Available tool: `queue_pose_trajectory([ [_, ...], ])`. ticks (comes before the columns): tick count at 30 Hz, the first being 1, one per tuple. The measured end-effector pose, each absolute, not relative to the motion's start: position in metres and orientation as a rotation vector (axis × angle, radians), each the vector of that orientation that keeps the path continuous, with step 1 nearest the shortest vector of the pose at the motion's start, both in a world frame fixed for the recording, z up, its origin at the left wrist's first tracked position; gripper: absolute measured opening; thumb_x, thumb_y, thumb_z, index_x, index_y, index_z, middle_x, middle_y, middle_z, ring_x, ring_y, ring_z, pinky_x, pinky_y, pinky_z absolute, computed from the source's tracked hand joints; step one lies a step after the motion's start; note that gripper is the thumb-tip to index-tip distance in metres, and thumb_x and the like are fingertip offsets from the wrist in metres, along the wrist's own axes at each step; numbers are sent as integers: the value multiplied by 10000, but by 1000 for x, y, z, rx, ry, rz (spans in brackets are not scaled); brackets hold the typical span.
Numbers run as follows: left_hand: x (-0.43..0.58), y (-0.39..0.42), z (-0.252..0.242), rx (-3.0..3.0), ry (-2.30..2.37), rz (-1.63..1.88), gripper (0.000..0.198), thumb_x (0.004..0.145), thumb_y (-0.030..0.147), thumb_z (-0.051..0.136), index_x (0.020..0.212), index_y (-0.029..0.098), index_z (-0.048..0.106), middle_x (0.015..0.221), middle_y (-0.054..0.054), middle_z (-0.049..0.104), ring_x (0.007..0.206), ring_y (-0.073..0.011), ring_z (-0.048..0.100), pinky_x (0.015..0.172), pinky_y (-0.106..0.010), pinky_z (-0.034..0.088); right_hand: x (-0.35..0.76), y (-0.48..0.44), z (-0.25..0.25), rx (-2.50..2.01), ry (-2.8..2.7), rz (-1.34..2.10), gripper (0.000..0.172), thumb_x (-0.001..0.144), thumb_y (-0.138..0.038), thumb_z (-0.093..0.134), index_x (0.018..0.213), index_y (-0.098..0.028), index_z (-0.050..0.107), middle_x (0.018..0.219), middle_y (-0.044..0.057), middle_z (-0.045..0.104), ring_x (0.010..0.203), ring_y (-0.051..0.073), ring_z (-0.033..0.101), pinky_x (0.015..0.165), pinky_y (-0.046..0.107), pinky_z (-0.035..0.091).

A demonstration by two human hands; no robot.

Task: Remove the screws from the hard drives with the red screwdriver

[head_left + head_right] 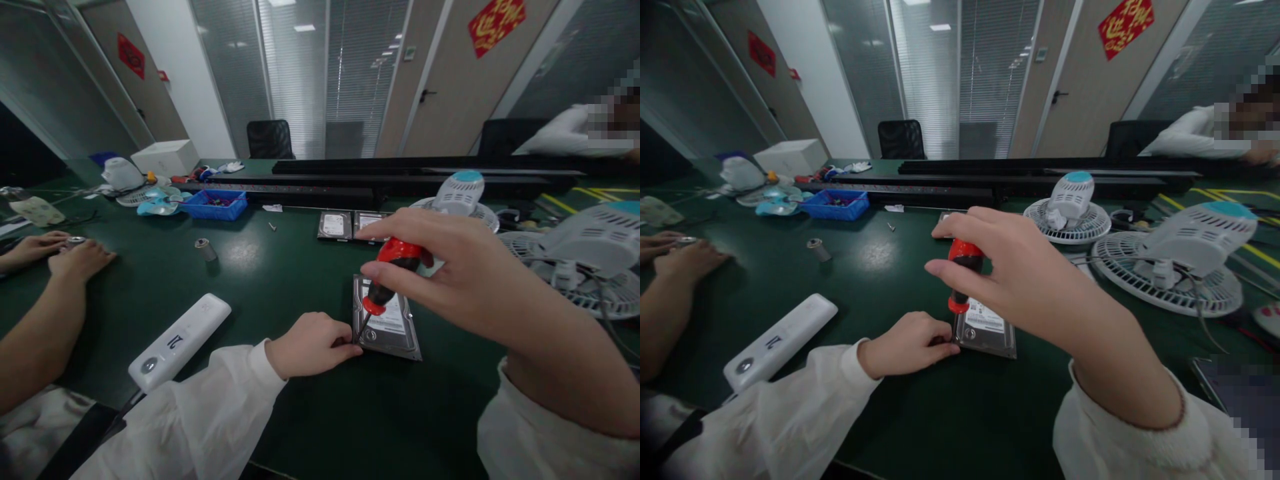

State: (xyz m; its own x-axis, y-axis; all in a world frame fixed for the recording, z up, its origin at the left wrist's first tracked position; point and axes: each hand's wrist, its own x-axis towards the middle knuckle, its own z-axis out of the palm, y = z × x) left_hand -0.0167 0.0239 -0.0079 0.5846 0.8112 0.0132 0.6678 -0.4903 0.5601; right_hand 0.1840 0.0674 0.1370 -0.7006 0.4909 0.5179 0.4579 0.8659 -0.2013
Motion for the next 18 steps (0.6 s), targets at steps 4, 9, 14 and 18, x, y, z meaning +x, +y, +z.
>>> queue_pose_trajectory([
  [4, -16, 24, -7, 2316, 1186, 365, 300, 989, 398, 633, 789, 184, 696, 689, 21, 675, 610, -138, 628, 577, -256, 366, 186, 64, 141, -675, -2459, 128, 380, 915, -356, 629, 1213, -121, 649, 1100, 103, 710, 916, 221, 671, 755, 339, 495],
  [9, -16, 24, -6, 2303, 1187, 355, 291, 988, 395, 636, 796, 185, 699, 706, 20, 684, 626, -141, 638, 582, -255, 372, 184, 61, 141, -562, -2487, 190, 286, 890, -242, 581, 1124, -96, 659, 970, 77, 680, 832, 173, 637, 739, 316, 489],
  [14, -17, 24, -6, 2313, 1191, 357, 284, 994, 394, 629, 813, 190, 707, 730, 17, 699, 652, -149, 655, 612, -260, 401, 180, 62, 138, -670, -2454, 55, 412, 931, -461, 637, 1195, -151, 703, 1027, 82, 745, 863, 215, 689, 719, 344, 502],
  [18, -16, 24, -6, 2319, 1190, 345, 287, 996, 395, 628, 812, 189, 709, 729, 15, 700, 651, -149, 657, 613, -261, 401, 183, 60, 139, -659, -2464, 63, 424, 921, -316, 609, 1301, -141, 674, 1149, 97, 764, 949, 228, 727, 830, 367, 541],
])
